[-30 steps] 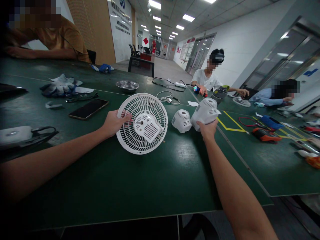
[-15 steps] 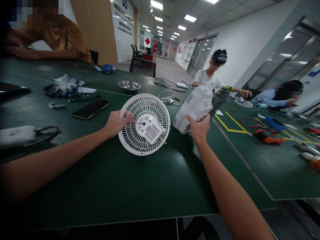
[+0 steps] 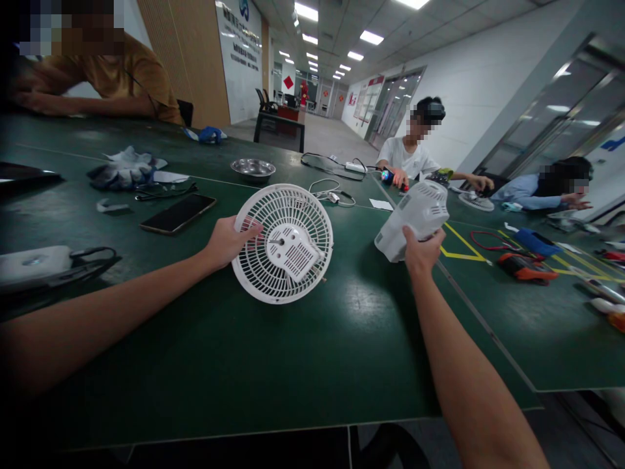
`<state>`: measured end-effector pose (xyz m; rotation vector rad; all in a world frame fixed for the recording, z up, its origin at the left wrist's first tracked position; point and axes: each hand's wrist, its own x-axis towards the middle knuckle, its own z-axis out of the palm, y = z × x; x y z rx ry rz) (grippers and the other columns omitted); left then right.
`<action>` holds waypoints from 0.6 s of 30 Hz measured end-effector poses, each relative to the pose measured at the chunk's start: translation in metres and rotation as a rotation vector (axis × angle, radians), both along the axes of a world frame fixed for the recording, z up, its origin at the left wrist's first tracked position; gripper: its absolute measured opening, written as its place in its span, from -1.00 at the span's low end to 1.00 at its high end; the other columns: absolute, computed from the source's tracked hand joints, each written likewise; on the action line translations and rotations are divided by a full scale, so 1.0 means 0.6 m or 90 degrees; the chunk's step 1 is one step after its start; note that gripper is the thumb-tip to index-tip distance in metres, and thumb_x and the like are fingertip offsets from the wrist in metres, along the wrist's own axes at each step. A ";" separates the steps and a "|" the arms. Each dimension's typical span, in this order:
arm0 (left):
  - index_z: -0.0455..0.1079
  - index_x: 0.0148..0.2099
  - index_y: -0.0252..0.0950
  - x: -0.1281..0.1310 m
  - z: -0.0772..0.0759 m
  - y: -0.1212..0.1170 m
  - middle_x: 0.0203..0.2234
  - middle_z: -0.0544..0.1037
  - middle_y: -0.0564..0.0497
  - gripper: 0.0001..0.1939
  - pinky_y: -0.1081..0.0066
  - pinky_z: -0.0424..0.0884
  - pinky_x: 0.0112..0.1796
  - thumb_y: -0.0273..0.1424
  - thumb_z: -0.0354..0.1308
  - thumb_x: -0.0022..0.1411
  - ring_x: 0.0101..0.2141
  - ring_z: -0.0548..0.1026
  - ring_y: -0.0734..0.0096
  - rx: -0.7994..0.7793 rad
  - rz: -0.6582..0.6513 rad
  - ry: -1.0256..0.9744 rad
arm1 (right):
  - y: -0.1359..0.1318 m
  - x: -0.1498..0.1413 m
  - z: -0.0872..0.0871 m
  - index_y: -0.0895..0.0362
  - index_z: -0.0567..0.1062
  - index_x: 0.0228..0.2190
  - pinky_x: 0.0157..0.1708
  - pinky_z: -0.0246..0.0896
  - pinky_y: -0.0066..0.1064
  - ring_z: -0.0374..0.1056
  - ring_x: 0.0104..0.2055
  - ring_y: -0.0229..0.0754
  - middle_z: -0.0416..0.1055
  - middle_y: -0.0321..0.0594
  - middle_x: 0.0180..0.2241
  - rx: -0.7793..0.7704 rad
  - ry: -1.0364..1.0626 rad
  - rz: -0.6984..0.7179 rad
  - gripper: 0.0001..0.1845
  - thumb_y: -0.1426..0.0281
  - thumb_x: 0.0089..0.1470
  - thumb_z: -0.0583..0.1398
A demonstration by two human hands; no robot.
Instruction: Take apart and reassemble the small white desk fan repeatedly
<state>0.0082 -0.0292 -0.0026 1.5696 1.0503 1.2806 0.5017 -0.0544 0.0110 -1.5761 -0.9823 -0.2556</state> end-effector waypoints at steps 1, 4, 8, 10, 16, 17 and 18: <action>0.55 -0.19 -0.25 0.000 0.000 0.000 -0.36 0.68 -0.09 -0.75 0.17 0.63 -0.34 -0.18 0.37 0.23 -0.37 0.65 0.17 0.004 0.002 0.004 | 0.000 -0.002 0.002 0.21 0.29 0.16 0.02 0.38 0.00 0.51 -0.03 0.12 0.53 0.11 -0.01 0.023 0.004 0.003 -0.10 0.08 -0.12 0.41; 0.55 -0.18 -0.24 0.000 -0.003 0.002 -0.35 0.68 -0.10 -0.74 0.16 0.63 -0.34 -0.17 0.38 0.22 -0.36 0.65 0.16 0.005 -0.003 0.002 | -0.002 -0.014 0.015 0.21 0.31 0.18 0.07 0.36 -0.05 0.48 0.04 0.10 0.49 0.12 0.07 0.071 0.008 0.001 -0.10 0.11 -0.10 0.42; 0.55 -0.17 -0.24 -0.001 -0.005 0.002 -0.33 0.69 -0.10 -0.75 0.14 0.64 -0.33 -0.19 0.38 0.22 -0.35 0.66 0.14 -0.012 -0.005 -0.006 | -0.004 -0.018 0.024 0.22 0.31 0.18 0.07 0.37 -0.06 0.48 0.06 0.08 0.46 0.12 0.10 0.091 0.025 0.057 -0.13 0.14 -0.09 0.40; 0.56 -0.16 -0.25 -0.001 -0.003 0.001 -0.33 0.69 -0.10 -0.74 0.14 0.64 -0.32 -0.19 0.38 0.23 -0.34 0.66 0.14 -0.008 -0.005 -0.006 | -0.003 -0.016 0.024 0.20 0.26 0.21 0.08 0.37 -0.06 0.47 0.08 0.06 0.43 0.10 0.15 0.096 0.034 0.092 -0.11 0.12 -0.07 0.38; 0.54 -0.16 -0.28 0.001 -0.002 0.002 -0.34 0.68 -0.09 -0.77 0.25 0.63 -0.36 -0.23 0.36 0.24 -0.36 0.66 0.21 -0.019 0.005 0.003 | -0.003 -0.018 0.025 0.16 0.25 0.20 0.17 0.31 -0.02 0.43 0.14 0.06 0.36 0.06 0.21 0.127 0.035 0.108 -0.10 0.10 -0.08 0.39; 0.54 -0.16 -0.28 0.002 -0.003 0.003 -0.35 0.68 -0.08 -0.78 0.27 0.62 -0.37 -0.24 0.36 0.25 -0.37 0.66 0.23 -0.022 0.007 0.003 | -0.004 -0.018 0.025 0.17 0.25 0.19 0.18 0.31 -0.02 0.43 0.14 0.06 0.35 0.06 0.20 0.137 0.036 0.113 -0.11 0.12 -0.08 0.40; 0.54 -0.16 -0.28 0.002 -0.004 0.003 -0.35 0.68 -0.08 -0.78 0.29 0.62 -0.37 -0.25 0.36 0.25 -0.38 0.66 0.24 -0.024 0.010 0.003 | -0.004 -0.018 0.025 0.18 0.26 0.19 0.18 0.30 -0.02 0.43 0.13 0.06 0.36 0.06 0.20 0.148 0.036 0.116 -0.12 0.13 -0.07 0.40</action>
